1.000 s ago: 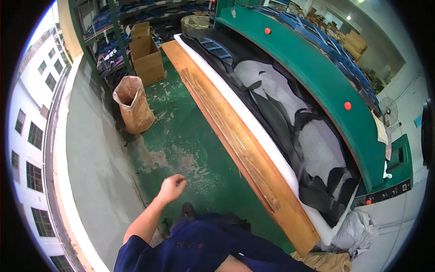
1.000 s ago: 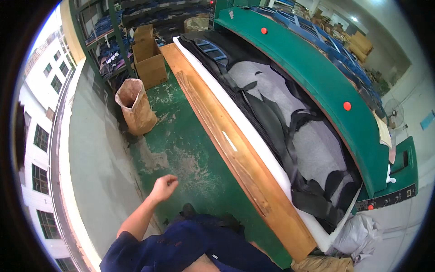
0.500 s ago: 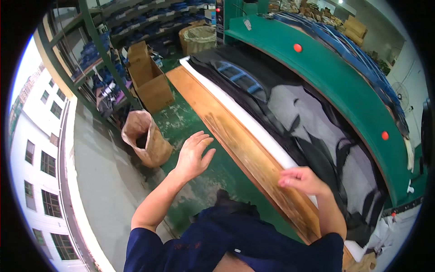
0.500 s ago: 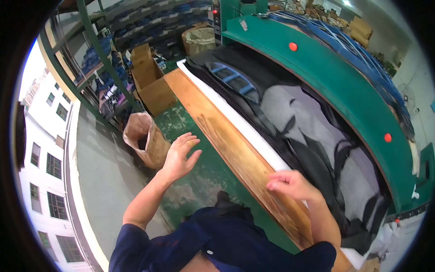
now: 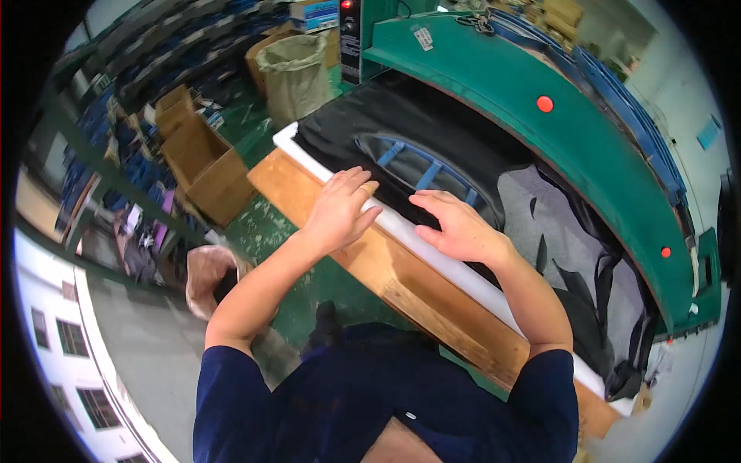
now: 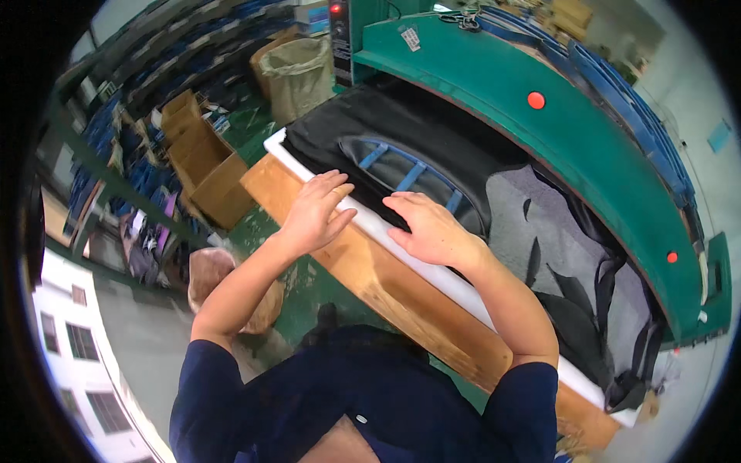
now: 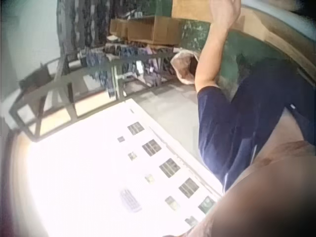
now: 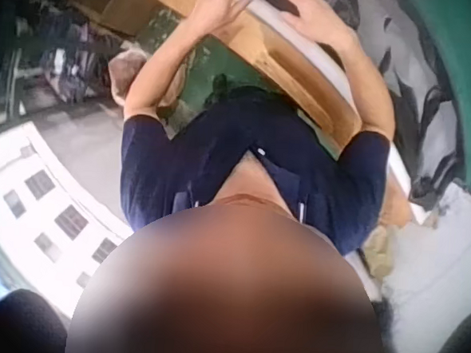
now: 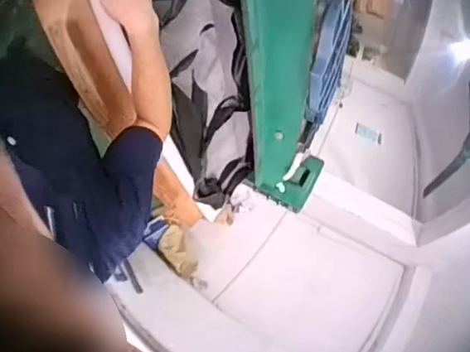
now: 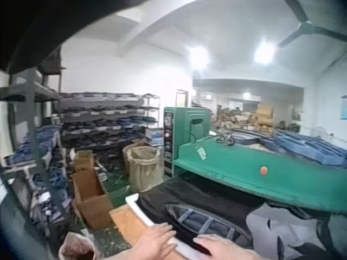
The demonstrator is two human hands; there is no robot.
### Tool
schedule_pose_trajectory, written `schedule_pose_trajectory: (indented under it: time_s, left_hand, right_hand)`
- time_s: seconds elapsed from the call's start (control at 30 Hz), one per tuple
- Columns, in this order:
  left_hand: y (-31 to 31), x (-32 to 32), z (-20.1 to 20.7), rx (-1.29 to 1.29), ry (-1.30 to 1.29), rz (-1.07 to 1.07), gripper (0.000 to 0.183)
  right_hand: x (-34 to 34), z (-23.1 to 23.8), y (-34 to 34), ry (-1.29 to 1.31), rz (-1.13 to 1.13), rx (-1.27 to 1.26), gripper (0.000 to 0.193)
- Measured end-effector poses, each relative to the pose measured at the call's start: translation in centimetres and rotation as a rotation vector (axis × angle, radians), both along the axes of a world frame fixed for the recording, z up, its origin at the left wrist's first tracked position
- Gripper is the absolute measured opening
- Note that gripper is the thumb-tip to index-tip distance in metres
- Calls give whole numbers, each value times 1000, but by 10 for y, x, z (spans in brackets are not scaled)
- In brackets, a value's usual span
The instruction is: Use a hydraulic press and metal dies to cut shapes out of foam or fabric padding material.
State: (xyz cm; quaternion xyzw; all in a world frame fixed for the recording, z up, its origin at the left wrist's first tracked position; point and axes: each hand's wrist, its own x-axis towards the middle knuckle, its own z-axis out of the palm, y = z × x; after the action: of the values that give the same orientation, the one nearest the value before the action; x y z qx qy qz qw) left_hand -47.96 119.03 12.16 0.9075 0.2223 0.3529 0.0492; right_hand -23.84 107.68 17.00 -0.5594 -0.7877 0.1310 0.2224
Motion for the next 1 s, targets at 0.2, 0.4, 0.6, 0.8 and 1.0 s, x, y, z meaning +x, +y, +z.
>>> schedule_pose_trajectory:
  time_s: [0.2,0.4,0.6,0.8,1.0]
  left_hand:
    - [102,16,-15,-4,99,-282,50]
    - [135,14,-34,-96,-60,-472,53]
    - [141,9,-52,-73,-64,-528,54]
    - [145,10,-55,-90,-47,-538,58]
    - [149,11,-59,-121,-92,-548,57]
  right_hand:
    - [-12,-11,81,172,-497,-38,38]
    - [-34,-29,141,341,-875,-142,41]
    - [-62,-26,180,39,-1104,-235,43]
    - [-73,-19,200,-73,-1278,-354,40]
    - [-76,-16,205,54,-1407,-412,52]
